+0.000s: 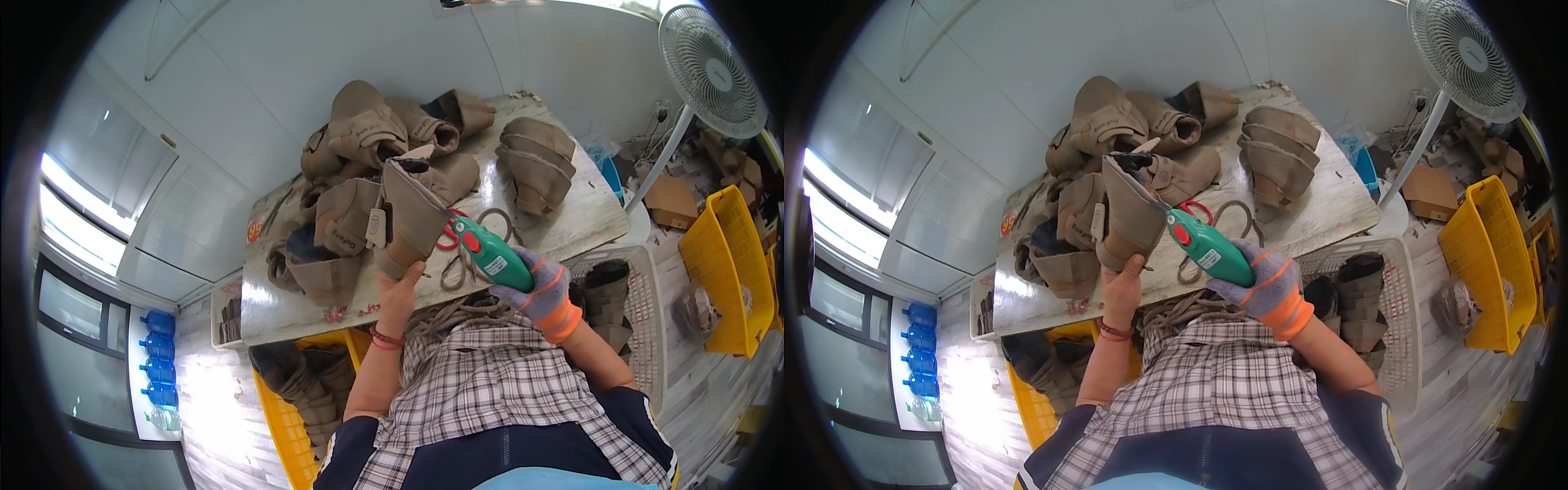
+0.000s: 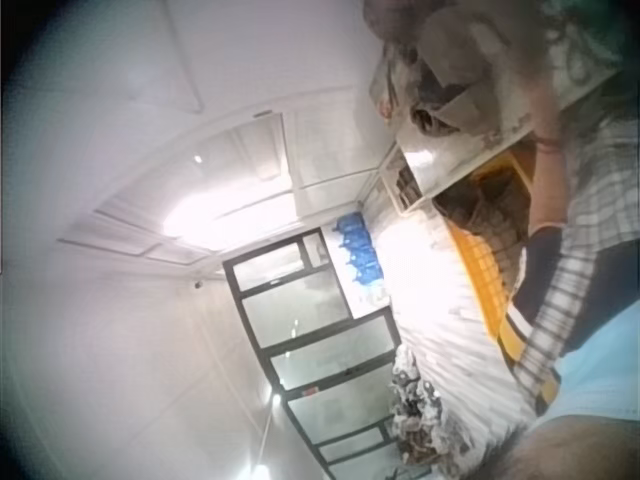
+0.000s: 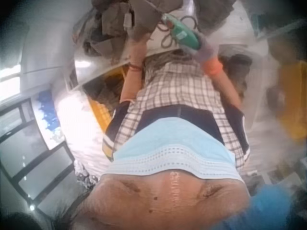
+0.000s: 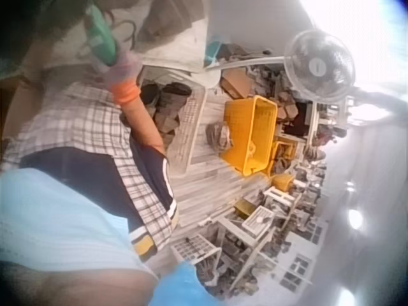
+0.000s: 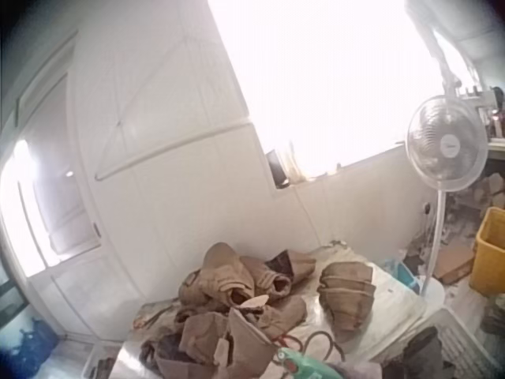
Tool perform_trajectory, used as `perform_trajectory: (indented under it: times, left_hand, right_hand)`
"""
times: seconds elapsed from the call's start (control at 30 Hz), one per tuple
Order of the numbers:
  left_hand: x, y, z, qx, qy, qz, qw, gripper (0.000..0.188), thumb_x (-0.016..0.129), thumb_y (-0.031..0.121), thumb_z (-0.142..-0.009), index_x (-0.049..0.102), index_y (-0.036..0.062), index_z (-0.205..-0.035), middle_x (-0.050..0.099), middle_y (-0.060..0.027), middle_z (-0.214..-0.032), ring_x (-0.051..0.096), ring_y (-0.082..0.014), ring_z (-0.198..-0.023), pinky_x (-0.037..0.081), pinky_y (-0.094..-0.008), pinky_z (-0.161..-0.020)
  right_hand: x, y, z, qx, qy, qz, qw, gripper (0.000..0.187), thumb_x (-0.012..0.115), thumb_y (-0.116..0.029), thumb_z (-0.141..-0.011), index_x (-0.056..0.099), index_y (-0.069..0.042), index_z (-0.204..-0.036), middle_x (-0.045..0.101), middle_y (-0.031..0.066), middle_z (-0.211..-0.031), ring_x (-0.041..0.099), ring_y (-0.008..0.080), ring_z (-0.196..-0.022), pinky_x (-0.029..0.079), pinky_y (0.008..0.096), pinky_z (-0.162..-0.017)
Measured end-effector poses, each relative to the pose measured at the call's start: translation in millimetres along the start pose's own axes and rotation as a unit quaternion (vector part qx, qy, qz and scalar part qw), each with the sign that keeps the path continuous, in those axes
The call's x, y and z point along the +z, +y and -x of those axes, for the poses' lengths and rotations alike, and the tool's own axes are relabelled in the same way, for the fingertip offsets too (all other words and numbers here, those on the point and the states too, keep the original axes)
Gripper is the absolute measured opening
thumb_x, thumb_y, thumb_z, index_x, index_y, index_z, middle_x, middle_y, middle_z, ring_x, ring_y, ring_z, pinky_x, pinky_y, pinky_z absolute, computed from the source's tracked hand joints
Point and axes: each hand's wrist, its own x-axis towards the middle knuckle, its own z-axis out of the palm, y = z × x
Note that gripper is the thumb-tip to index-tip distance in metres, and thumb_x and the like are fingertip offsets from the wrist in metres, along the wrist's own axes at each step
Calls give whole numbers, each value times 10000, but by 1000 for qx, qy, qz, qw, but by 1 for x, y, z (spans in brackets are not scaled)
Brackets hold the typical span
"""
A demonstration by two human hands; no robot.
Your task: The person uses a green electric cutter and red scissors to cut the upper part of several beige shoes. They remove the cut sections and place them into a white basket below the table.
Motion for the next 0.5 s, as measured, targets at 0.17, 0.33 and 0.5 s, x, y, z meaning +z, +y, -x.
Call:
perform_trajectory:
  times: [0.17,0.33,0.5]
  left_hand:
    - [-15,-11,5,4,-58,-189,980,345,648,58,-854,560,2,-1183,608,-82,-1136,562,-171,-1004,428,-304,-868]
    - [-22,-25,1,133,-87,-394,905,287,645,8,-829,610,27,-1113,616,-104,-1126,559,-241,-1063,428,-359,-886]
    - [-16,-17,-1,258,-138,-555,779,293,669,28,-770,658,67,-1060,606,-151,-1099,543,-368,-1033,401,-447,-894]
  right_hand:
    - [-2,-9,-3,36,-12,-11,999,513,807,-315,-670,618,-58,-1072,662,140,-821,650,283,-694,515,339,-615]
    - [2,-5,0,126,-10,-114,985,508,794,-296,-715,606,-33,-1106,675,99,-822,647,155,-684,513,275,-620]
    - [1,-7,0,178,-15,-162,970,505,789,-286,-736,598,-8,-1112,667,56,-809,603,70,-692,503,238,-605]
